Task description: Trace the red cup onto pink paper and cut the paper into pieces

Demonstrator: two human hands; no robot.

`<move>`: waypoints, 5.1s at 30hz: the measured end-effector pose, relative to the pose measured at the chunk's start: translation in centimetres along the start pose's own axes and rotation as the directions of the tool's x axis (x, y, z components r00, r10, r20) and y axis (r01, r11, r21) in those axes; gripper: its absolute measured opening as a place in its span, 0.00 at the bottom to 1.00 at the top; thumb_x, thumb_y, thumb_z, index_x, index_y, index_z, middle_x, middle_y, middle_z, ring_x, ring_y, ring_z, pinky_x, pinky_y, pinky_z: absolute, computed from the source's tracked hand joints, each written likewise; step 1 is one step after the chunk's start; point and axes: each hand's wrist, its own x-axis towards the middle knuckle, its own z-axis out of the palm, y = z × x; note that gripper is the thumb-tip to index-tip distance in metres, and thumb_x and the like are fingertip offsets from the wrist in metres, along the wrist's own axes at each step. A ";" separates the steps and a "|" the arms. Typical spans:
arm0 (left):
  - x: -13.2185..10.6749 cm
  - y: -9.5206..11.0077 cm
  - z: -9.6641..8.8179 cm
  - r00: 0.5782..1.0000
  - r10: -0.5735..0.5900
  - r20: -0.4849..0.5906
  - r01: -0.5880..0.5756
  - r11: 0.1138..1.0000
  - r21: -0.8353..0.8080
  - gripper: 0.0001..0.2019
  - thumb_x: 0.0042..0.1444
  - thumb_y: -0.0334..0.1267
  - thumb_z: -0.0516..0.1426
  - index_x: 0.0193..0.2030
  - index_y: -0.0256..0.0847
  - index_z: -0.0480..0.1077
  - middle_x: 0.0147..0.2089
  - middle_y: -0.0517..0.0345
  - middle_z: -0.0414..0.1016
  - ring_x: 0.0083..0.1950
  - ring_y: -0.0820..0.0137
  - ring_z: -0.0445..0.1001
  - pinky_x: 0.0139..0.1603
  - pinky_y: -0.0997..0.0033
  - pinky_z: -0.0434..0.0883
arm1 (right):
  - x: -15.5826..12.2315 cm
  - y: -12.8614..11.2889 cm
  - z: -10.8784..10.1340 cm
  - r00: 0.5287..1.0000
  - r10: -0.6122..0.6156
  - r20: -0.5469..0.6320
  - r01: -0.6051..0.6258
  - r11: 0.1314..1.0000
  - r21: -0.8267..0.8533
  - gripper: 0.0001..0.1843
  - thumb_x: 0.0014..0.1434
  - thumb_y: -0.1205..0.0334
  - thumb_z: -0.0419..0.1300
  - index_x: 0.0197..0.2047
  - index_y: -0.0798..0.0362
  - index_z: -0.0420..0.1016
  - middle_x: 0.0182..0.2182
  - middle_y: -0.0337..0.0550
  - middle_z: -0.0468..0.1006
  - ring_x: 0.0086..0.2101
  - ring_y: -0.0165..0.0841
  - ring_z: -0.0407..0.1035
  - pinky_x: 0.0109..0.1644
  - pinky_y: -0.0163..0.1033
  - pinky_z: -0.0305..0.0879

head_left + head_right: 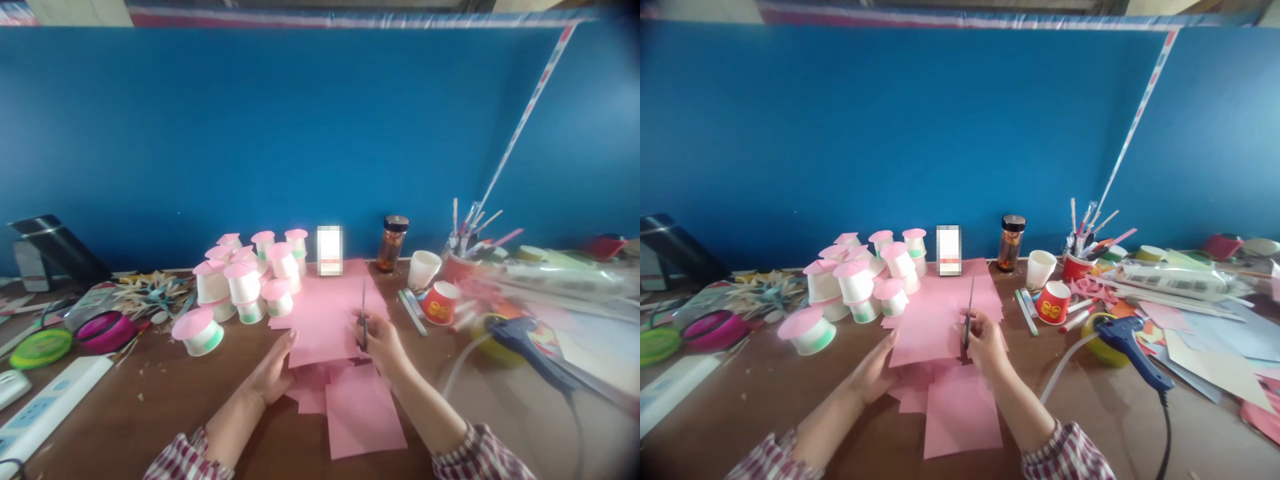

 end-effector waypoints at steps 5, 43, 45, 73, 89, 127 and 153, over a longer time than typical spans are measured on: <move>0.2 -1.1 1.7 0.986 0.094 0.136 -0.087 0.995 -0.056 0.21 0.50 0.41 0.63 0.50 0.40 0.70 0.54 0.48 0.72 0.57 0.56 0.68 0.59 0.51 0.62 | -0.3 0.1 0.6 0.988 -0.047 -0.145 0.056 0.997 0.053 0.26 0.43 0.54 0.68 0.45 0.57 0.71 0.24 0.36 0.72 0.22 0.26 0.64 0.21 0.29 0.60; 2.3 -2.1 4.6 0.923 0.058 -0.380 -0.049 0.998 0.033 0.23 0.43 0.40 0.66 0.46 0.34 0.69 0.41 0.45 0.78 0.41 0.58 0.77 0.36 0.64 0.75 | -0.4 0.9 0.8 0.992 -0.102 -0.079 0.089 0.984 -0.157 0.27 0.47 0.49 0.65 0.46 0.57 0.70 0.20 0.34 0.66 0.20 0.27 0.60 0.18 0.31 0.57; 2.4 -2.3 4.4 0.912 0.046 -0.408 -0.038 0.999 0.029 0.25 0.42 0.41 0.67 0.47 0.34 0.69 0.40 0.44 0.78 0.41 0.57 0.77 0.35 0.64 0.75 | -0.6 0.8 0.8 0.994 -0.083 -0.066 0.073 0.988 -0.133 0.26 0.47 0.48 0.65 0.45 0.56 0.70 0.21 0.35 0.67 0.20 0.28 0.61 0.18 0.30 0.58; 2.4 -2.2 4.5 0.934 0.031 -0.356 -0.030 1.000 0.010 0.22 0.47 0.40 0.65 0.47 0.32 0.69 0.41 0.43 0.78 0.41 0.57 0.77 0.36 0.63 0.75 | 0.0 2.1 0.8 0.987 -0.138 0.085 0.147 0.983 -0.110 0.14 0.51 0.56 0.65 0.36 0.55 0.69 0.23 0.35 0.66 0.26 0.29 0.61 0.29 0.32 0.59; 2.3 -2.1 4.4 0.936 0.056 -0.348 -0.056 0.998 0.012 0.21 0.46 0.40 0.65 0.47 0.32 0.70 0.41 0.43 0.78 0.43 0.57 0.77 0.41 0.62 0.74 | -0.2 1.8 0.9 0.989 -0.125 0.077 0.133 0.984 -0.115 0.13 0.51 0.57 0.65 0.34 0.56 0.69 0.22 0.33 0.63 0.24 0.27 0.58 0.26 0.31 0.54; 2.2 -1.9 4.6 0.942 0.068 -0.328 -0.053 0.997 0.057 0.20 0.48 0.40 0.64 0.45 0.30 0.71 0.39 0.43 0.78 0.38 0.58 0.77 0.38 0.62 0.74 | -0.4 1.6 1.0 0.984 -0.144 0.109 0.160 0.975 -0.156 0.13 0.52 0.56 0.64 0.32 0.56 0.68 0.21 0.33 0.61 0.23 0.26 0.55 0.25 0.31 0.52; 2.2 -2.1 4.5 0.941 0.071 -0.330 -0.063 0.997 0.035 0.21 0.46 0.41 0.65 0.45 0.32 0.72 0.38 0.45 0.78 0.39 0.59 0.77 0.41 0.62 0.73 | -0.5 1.6 0.9 0.982 -0.148 0.116 0.161 0.981 -0.110 0.13 0.51 0.56 0.65 0.33 0.56 0.71 0.21 0.34 0.64 0.22 0.28 0.57 0.27 0.32 0.57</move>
